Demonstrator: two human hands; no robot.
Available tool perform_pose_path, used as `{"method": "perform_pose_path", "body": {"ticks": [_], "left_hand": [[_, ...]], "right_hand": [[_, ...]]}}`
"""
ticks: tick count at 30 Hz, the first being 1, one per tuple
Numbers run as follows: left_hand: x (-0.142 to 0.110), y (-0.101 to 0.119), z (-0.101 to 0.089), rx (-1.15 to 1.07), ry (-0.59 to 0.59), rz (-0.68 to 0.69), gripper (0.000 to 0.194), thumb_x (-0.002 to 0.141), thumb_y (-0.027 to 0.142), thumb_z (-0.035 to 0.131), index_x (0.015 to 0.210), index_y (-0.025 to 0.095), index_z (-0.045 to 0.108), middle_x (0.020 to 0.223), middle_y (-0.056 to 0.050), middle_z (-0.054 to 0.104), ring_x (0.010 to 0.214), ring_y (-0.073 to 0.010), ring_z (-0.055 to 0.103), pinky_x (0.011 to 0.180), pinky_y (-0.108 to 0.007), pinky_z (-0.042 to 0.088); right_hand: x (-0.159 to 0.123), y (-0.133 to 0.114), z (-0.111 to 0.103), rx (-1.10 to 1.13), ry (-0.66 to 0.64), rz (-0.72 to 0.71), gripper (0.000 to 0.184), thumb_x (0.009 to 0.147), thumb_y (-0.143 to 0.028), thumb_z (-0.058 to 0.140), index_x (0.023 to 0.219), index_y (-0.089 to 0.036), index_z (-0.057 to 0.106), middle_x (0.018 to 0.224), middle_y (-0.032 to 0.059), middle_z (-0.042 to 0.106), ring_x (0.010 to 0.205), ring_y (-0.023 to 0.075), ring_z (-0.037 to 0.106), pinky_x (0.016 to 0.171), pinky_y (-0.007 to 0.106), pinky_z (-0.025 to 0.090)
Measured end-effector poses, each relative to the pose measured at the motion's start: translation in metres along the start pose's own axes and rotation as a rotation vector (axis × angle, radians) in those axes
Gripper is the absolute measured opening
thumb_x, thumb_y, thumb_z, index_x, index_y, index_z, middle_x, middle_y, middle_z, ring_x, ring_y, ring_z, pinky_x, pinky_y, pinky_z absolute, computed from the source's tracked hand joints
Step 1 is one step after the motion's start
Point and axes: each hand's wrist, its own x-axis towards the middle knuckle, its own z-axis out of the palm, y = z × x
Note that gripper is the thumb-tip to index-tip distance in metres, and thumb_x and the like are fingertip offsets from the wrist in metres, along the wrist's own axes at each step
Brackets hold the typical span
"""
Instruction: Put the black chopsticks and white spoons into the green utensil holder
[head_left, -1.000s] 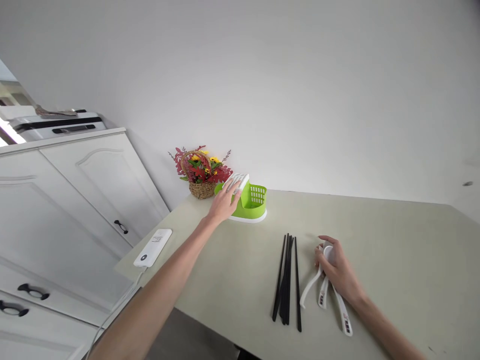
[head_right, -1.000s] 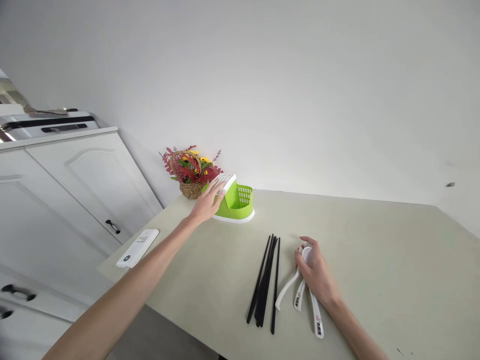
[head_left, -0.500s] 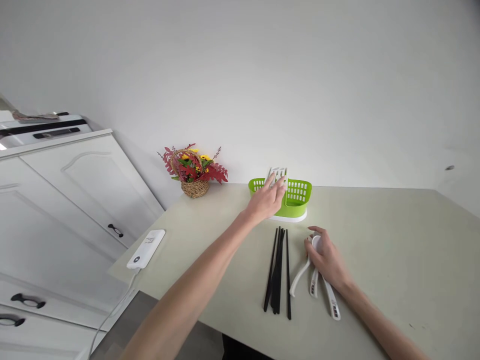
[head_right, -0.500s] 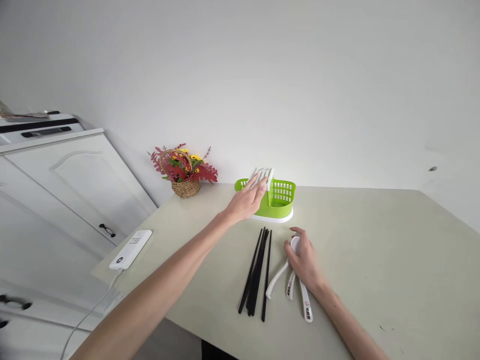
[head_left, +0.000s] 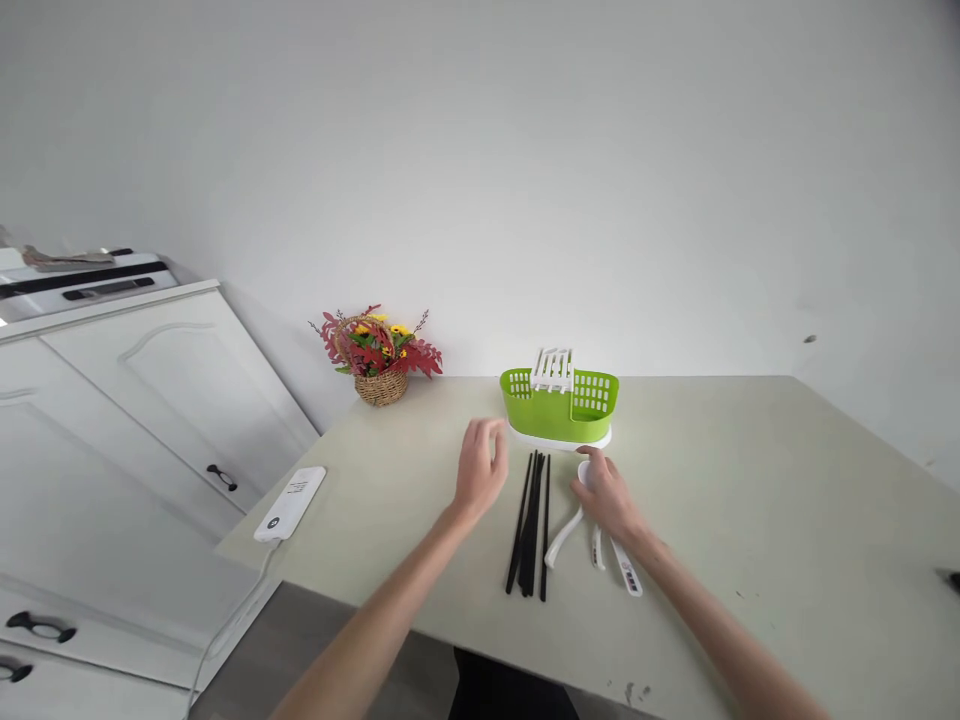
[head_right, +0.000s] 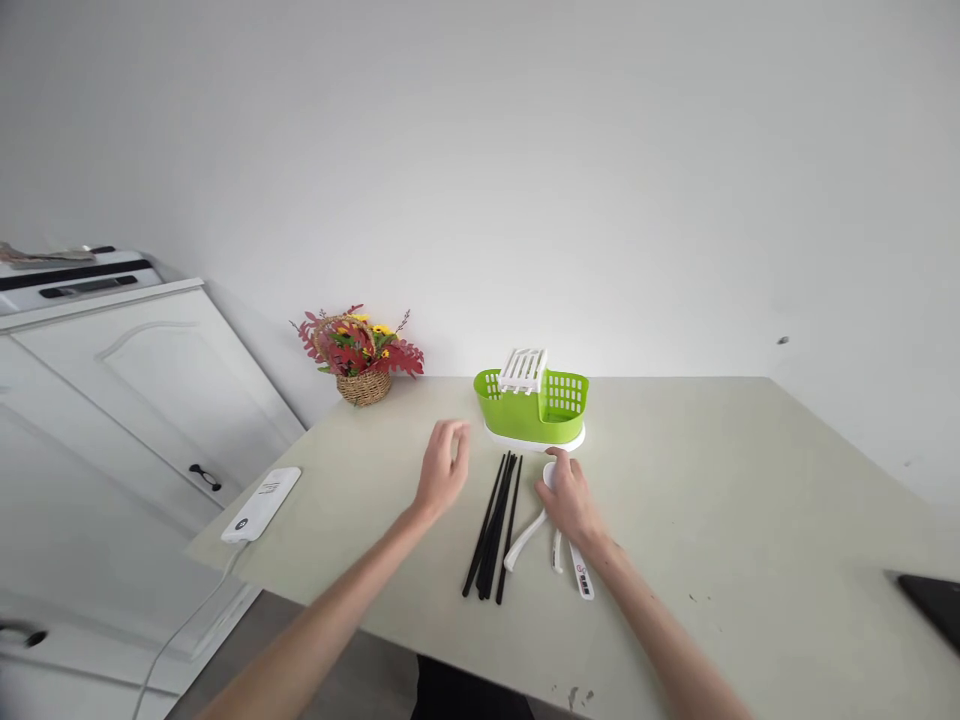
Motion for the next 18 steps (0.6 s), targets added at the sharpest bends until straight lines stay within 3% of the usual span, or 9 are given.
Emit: {"method": "perform_pose_path", "body": {"ticks": [2, 6, 13, 18], "left_hand": [[-0.039, -0.015, -0.002, -0.014, -0.056, -0.101, 0.026, 0.107, 0.036, 0.041, 0.107, 0.022, 0.062, 0.105, -0.008, 0.066, 0.097, -0.0209, 0.067, 0.089, -0.038, 0.056], [-0.090, -0.023, -0.001, -0.057, -0.088, -0.235, 0.023, 0.106, 0.033, 0.041, 0.102, 0.022, 0.061, 0.102, -0.007, 0.066, 0.089, -0.0192, 0.066, 0.084, -0.036, 0.056], [-0.105, 0.018, -0.004, 0.048, -0.166, -0.027, 0.017, 0.105, 0.024, 0.043, 0.111, 0.026, 0.060, 0.108, -0.007, 0.063, 0.108, -0.0249, 0.061, 0.099, -0.046, 0.051], [-0.111, 0.022, -0.003, 0.056, -0.193, -0.032, 0.017, 0.104, 0.024, 0.045, 0.111, 0.026, 0.060, 0.112, -0.008, 0.063, 0.113, -0.0260, 0.060, 0.101, -0.048, 0.051]], "right_hand": [[0.002, -0.001, 0.000, 0.004, 0.000, -0.007, 0.052, 0.077, -0.031, 0.054, 0.129, -0.026, 0.053, 0.104, 0.0068, 0.062, 0.096, 0.0270, 0.063, 0.091, 0.043, 0.049], [0.004, -0.001, -0.001, 0.012, -0.004, -0.031, 0.051, 0.077, -0.029, 0.053, 0.128, -0.026, 0.053, 0.110, 0.0071, 0.062, 0.100, 0.0262, 0.062, 0.094, 0.042, 0.049], [0.005, 0.006, -0.003, 0.034, -0.009, -0.061, 0.051, 0.079, -0.030, 0.053, 0.129, -0.024, 0.053, 0.117, 0.0085, 0.065, 0.105, 0.0269, 0.063, 0.096, 0.043, 0.049], [-0.001, 0.016, -0.002, 0.047, 0.019, -0.057, 0.050, 0.084, -0.033, 0.052, 0.134, -0.024, 0.051, 0.120, 0.0076, 0.066, 0.113, 0.0267, 0.062, 0.104, 0.045, 0.046]]}}
